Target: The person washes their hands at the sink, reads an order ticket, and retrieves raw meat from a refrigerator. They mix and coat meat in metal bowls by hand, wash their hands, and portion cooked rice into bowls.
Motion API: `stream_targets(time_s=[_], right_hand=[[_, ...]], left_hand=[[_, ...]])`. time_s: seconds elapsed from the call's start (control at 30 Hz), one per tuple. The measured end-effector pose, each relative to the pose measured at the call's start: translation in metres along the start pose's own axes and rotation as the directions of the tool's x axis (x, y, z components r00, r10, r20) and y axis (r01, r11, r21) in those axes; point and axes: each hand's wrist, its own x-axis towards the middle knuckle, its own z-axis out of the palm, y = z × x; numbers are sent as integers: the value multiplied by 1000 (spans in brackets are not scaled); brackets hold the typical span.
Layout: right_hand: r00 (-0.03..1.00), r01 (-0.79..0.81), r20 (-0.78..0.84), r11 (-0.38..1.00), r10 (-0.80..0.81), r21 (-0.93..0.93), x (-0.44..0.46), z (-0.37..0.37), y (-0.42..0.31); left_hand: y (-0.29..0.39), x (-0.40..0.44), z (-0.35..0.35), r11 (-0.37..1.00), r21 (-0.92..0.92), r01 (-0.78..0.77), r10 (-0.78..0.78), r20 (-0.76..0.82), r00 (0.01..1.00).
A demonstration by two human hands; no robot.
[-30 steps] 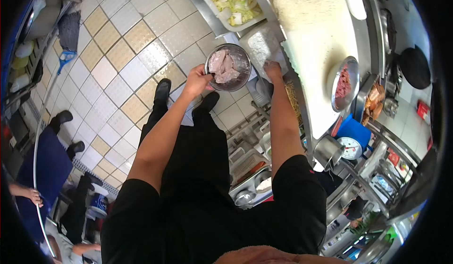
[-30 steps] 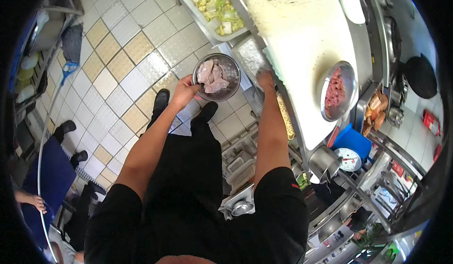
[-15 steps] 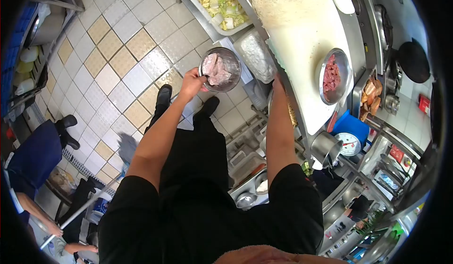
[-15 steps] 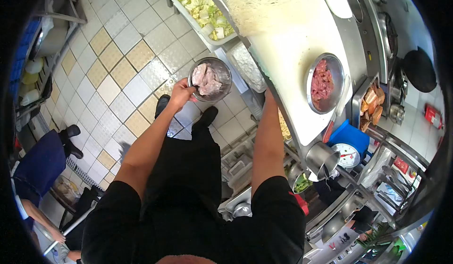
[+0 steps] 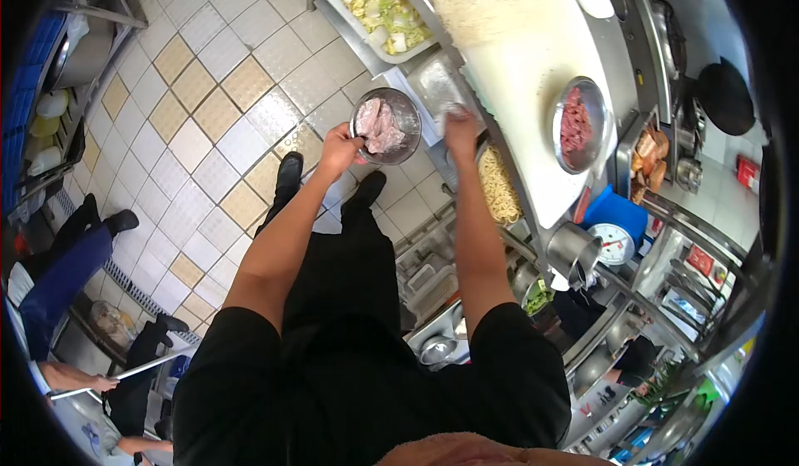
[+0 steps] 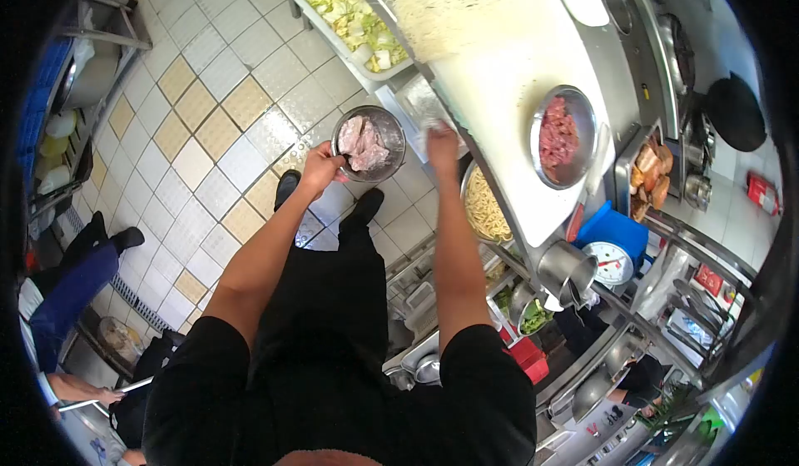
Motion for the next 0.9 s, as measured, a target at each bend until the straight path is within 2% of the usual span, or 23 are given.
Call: stream_targets(time_s=[0.03, 0.1, 0.2, 0.3, 0.33, 0.43, 0.47, 0.57, 0.63, 0.67, 0.7, 0.77, 0.87, 0.9], right_hand=[[997, -37, -67, 999, 37, -4, -25, 1, -60], [961, 256, 48, 945, -271, 204, -35, 32, -42], [990, 19, 133, 988, -39, 154, -61, 9, -122], [964, 197, 189, 980, -188, -29, -70, 16, -125], [950, 156, 299, 966, -90, -206, -76, 14, -150], [985, 49, 172, 923, 19, -381, -93, 20, -183], [998, 55, 54, 928, -38, -369, -94, 27, -183], [987, 147, 98, 951, -124, -271, -87, 9, -186], [984, 178, 63, 970, -169, -168, -78, -16, -202], [992, 69, 106, 995, -61, -74, -80, -38, -232], [980, 132, 154, 991, -129, -6, -74, -47, -231], [946, 280, 191, 957, -262, -74, -72, -48, -230], [964, 262, 121, 920, -237, -291, -88, -19, -257], [962, 265, 159, 899, -222, -349, -91, -14, -265]], left_hand=[[3, -4, 3, 1000, 9, 6, -6, -6, 1000], [13, -16, 9, 1000, 5, 1, -1, 18, 1000], [19, -27, 12, 999, 19, -26, 25, 21, 999], [39, -48, 17, 994, 72, -83, 78, 67, 995], [54, -64, 23, 992, 75, -106, 99, 97, 990], [76, -82, 25, 989, 87, -123, 111, 131, 985], [79, -85, 24, 986, 96, -134, 122, 124, 985], [83, -93, 12, 991, 64, -117, 110, 103, 989], [86, -99, 6, 996, 22, -81, 78, 107, 991], [95, -102, 4, 997, 1, -71, 71, 117, 991], [103, -104, 3, 998, -21, -67, 69, 129, 989], [111, -108, 0, 996, -26, -90, 93, 165, 982], [121, -115, 6, 991, -32, -126, 130, 211, 969], [122, -117, 7, 990, -25, -142, 144, 212, 967]])
